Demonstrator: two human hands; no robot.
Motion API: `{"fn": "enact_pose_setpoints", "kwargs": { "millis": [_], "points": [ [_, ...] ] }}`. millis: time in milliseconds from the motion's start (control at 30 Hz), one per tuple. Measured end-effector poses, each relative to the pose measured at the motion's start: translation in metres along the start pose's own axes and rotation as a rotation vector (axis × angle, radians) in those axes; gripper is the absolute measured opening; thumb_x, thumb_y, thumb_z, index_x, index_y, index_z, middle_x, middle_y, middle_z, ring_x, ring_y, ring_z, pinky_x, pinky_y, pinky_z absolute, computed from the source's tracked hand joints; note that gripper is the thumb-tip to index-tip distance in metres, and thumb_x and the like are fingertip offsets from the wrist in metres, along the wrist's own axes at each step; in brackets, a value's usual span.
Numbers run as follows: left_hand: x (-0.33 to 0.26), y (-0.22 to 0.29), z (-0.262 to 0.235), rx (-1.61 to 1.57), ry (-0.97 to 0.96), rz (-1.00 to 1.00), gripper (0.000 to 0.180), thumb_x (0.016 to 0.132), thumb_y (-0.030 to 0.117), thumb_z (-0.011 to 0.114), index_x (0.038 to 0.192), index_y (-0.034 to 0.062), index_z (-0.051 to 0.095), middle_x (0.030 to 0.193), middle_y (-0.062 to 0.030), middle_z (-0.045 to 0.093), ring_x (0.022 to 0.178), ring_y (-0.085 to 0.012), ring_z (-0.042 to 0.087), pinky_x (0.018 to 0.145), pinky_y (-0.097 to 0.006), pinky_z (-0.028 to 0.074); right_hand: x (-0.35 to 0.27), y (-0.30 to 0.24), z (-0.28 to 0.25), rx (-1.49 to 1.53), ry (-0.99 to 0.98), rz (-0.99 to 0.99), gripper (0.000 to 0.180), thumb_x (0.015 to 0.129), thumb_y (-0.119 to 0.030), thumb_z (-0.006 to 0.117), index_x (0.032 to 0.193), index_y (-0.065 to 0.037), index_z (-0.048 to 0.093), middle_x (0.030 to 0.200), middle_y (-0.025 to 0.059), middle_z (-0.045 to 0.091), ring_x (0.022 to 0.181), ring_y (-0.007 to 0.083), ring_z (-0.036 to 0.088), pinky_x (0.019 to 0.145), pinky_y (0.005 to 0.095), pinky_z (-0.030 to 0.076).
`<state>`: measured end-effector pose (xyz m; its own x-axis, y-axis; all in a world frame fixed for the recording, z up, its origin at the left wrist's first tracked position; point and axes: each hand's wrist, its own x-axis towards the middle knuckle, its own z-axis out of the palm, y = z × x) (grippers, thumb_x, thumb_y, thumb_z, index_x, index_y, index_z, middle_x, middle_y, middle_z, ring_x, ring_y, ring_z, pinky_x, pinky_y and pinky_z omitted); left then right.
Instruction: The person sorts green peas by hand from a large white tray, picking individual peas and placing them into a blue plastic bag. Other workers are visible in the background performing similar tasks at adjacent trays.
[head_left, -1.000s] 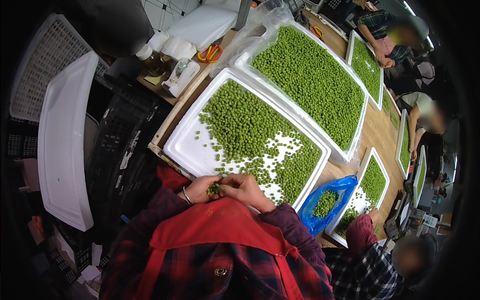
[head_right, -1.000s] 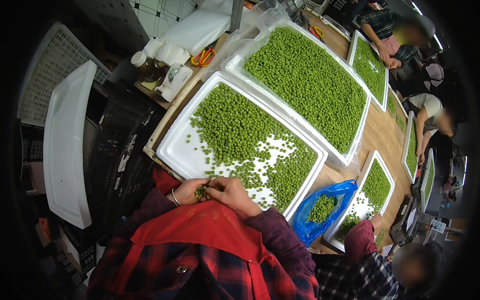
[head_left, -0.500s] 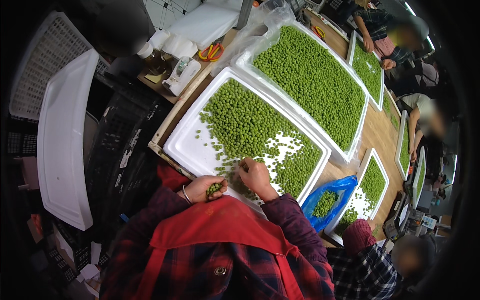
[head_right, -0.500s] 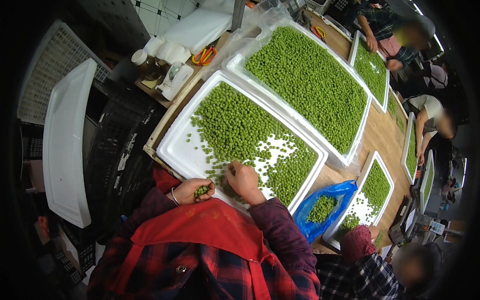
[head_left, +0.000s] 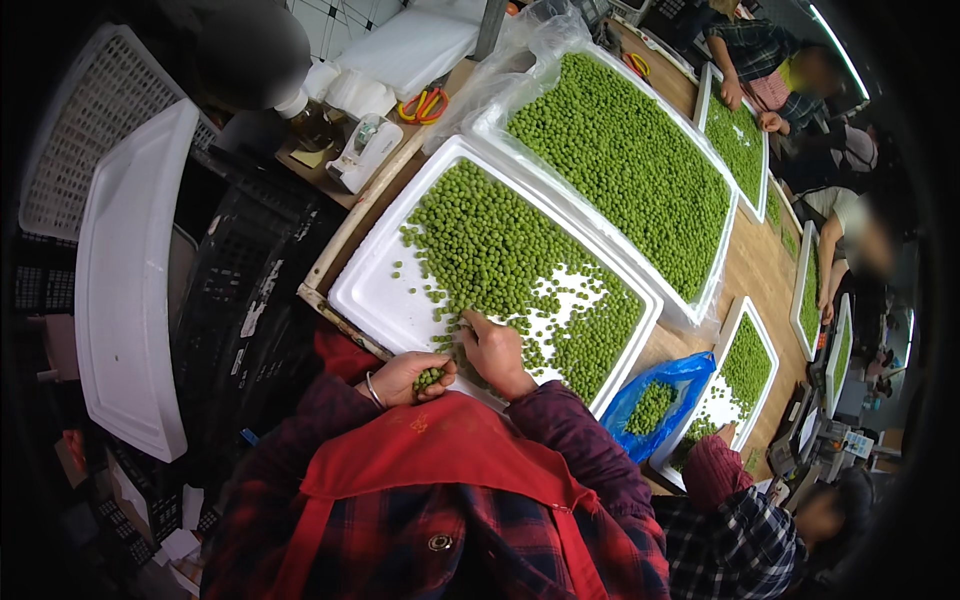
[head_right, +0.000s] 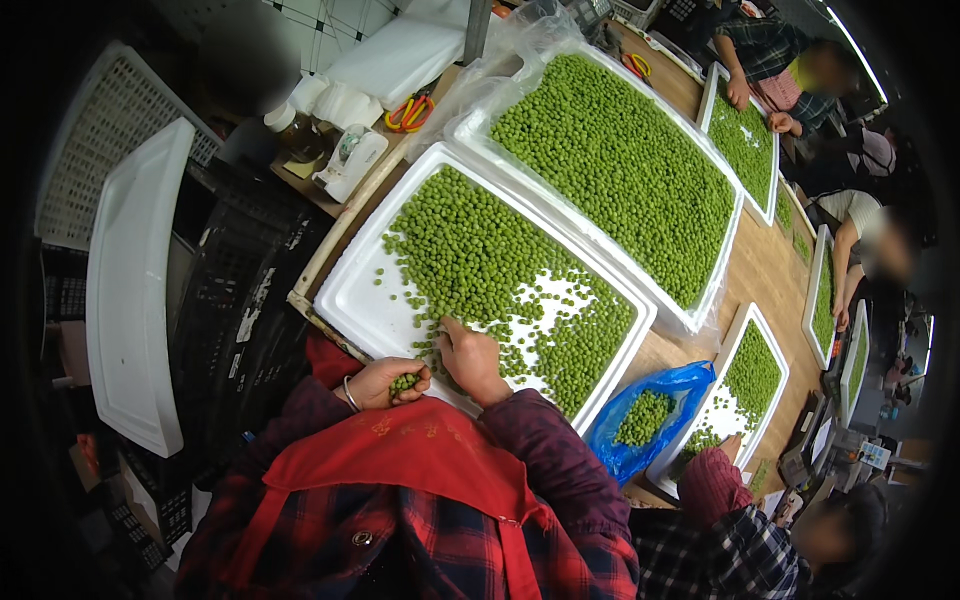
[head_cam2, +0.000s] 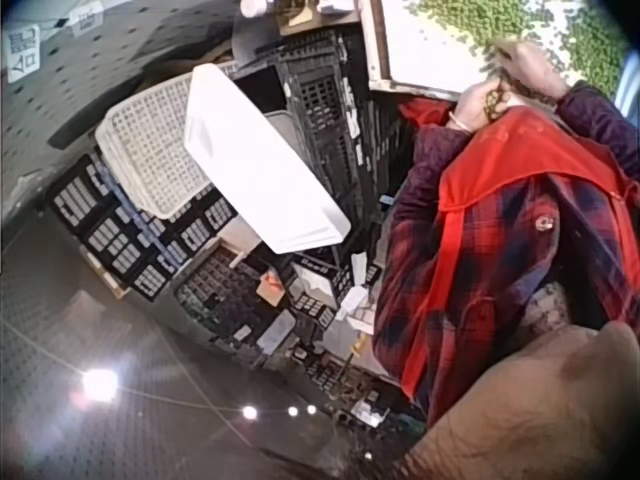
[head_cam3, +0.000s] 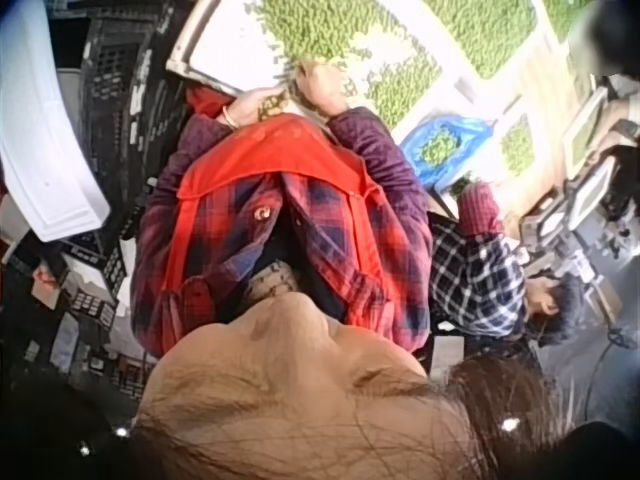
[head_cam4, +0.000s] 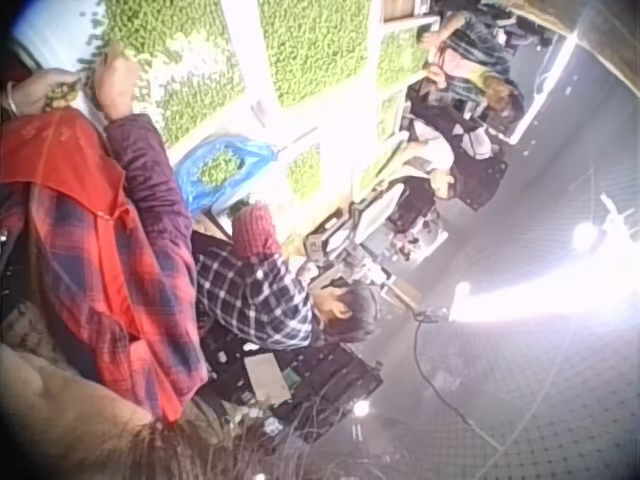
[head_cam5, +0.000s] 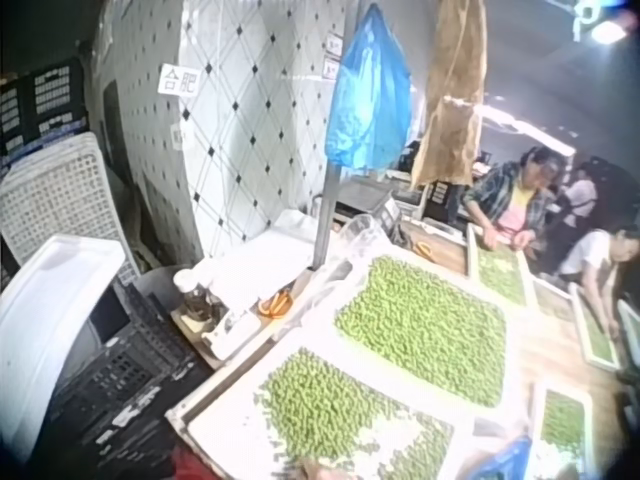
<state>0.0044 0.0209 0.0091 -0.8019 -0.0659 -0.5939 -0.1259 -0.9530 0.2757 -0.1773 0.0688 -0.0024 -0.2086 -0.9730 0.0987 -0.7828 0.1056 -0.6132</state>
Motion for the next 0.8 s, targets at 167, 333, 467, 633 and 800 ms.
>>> {"fn": "enact_pose_setpoints", "kwargs": {
  "millis": [167,333,467,633,800],
  "points": [
    [0.001,-0.002,-0.002,0.001,-0.015,0.009,0.025,0.095,0.025,0.041,0.089,0.0049,0.055,0.077,-0.0032,0.053,0.053,-0.0089,0.043,0.045,-0.020,0.032,-0.003,0.010,0.000,0.006,0.057,0.014,0.014,0.078,-0.016,0.060,0.089,-0.009,0.064,0.061,0.0136,0.061,0.052,0.0305,0.060,0.049,0.0405,0.047],
    [0.001,-0.001,0.000,0.006,0.003,0.001,0.025,0.095,0.024,0.041,0.089,0.0049,0.055,0.077,-0.0034,0.053,0.053,-0.0090,0.043,0.045,-0.020,0.032,0.005,0.005,-0.007,-0.055,-0.056,0.050,0.012,0.076,-0.019,0.060,0.079,-0.007,0.063,0.062,0.0149,0.061,0.054,0.0319,0.060,0.049,0.0408,0.047],
    [0.000,0.000,0.000,0.012,0.020,-0.002,0.025,0.095,0.025,0.041,0.089,0.0050,0.055,0.077,-0.0031,0.053,0.054,-0.0088,0.043,0.046,-0.020,0.032,0.024,-0.001,-0.002,-0.143,-0.210,0.104,0.012,0.072,-0.017,0.060,0.072,-0.005,0.061,0.064,0.0175,0.061,0.060,0.0350,0.061,0.054,0.0441,0.048],
    [-0.001,0.001,0.001,0.029,0.020,0.005,0.025,0.095,0.025,0.041,0.089,0.0054,0.055,0.078,-0.0028,0.053,0.054,-0.0085,0.043,0.046,-0.020,0.032,0.022,0.000,0.001,-0.113,-0.254,0.132,0.012,0.072,-0.016,0.057,0.074,-0.004,0.062,0.068,0.0183,0.062,0.065,0.0367,0.061,0.059,0.0460,0.049],
    [0.001,-0.001,-0.002,0.017,-0.013,-0.003,0.025,0.096,0.025,0.041,0.089,0.0056,0.055,0.078,-0.0026,0.053,0.054,-0.0085,0.043,0.046,-0.020,0.032,0.015,0.007,-0.016,-0.038,-0.324,0.113,0.019,0.074,-0.015,0.057,0.089,-0.011,0.068,0.071,0.0149,0.064,0.068,0.0339,0.062,0.062,0.0424,0.050]
  ]
}}
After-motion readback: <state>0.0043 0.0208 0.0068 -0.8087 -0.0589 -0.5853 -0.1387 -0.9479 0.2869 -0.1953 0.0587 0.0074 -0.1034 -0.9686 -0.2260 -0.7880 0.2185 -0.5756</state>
